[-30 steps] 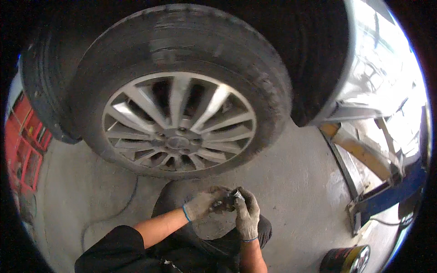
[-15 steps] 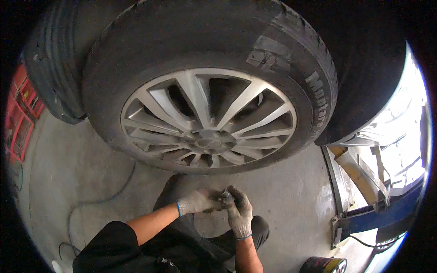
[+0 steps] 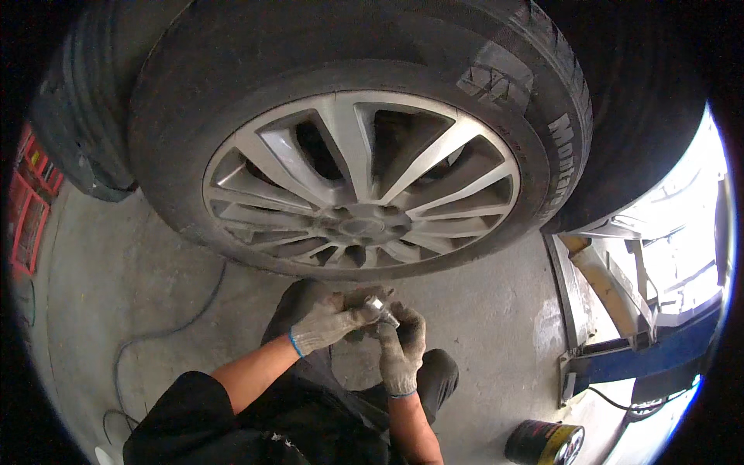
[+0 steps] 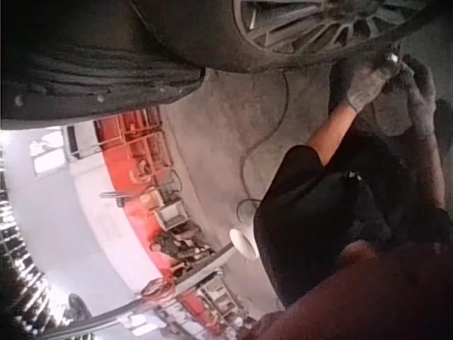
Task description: The person mounts a tire onto a car wheel hub, hand-tightens lug nuts, and uses an impact wrench to secure them. The person repeats the process for a second tire on the same vehicle.
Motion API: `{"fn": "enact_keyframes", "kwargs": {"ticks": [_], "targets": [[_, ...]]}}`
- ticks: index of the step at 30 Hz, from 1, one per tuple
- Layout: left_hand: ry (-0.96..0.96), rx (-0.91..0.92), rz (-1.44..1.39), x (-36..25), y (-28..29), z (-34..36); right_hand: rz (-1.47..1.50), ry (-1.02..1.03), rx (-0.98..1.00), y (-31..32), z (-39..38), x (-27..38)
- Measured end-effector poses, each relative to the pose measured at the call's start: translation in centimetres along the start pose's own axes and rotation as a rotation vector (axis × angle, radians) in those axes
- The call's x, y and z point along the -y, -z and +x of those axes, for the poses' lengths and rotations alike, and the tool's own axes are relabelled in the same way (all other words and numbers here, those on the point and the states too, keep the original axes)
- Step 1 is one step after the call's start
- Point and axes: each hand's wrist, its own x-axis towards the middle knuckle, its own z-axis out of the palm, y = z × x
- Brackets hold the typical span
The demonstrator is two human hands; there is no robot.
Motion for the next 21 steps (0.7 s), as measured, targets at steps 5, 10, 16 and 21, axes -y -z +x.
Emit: {"fn": "enact_keyframes", "kwargs": {"ticks": [5, 10, 16, 21], "targets": [[0.029, 0.017, 0.081, -0.9, -0.5, -0.7, 0.04, 0.097, 0.004, 0.1, -0.3, -0.4], [-0.734, -0.101, 1.367, 4.2, 2.1, -0.7, -0.146, 0.146, 0.074, 1.0, 0.1, -0.4], [-0.691, -0.082, 1.545, 3.9, 2.0, -1.1, 0.087, 0.131, 0.103, 0.5, 0.3, 1.4], [-0.505, 0.005, 0.988, 3.7, 2.5, -0.7, -0.031, 0.093, 0.071, 1.1, 0.0, 0.8]]}}
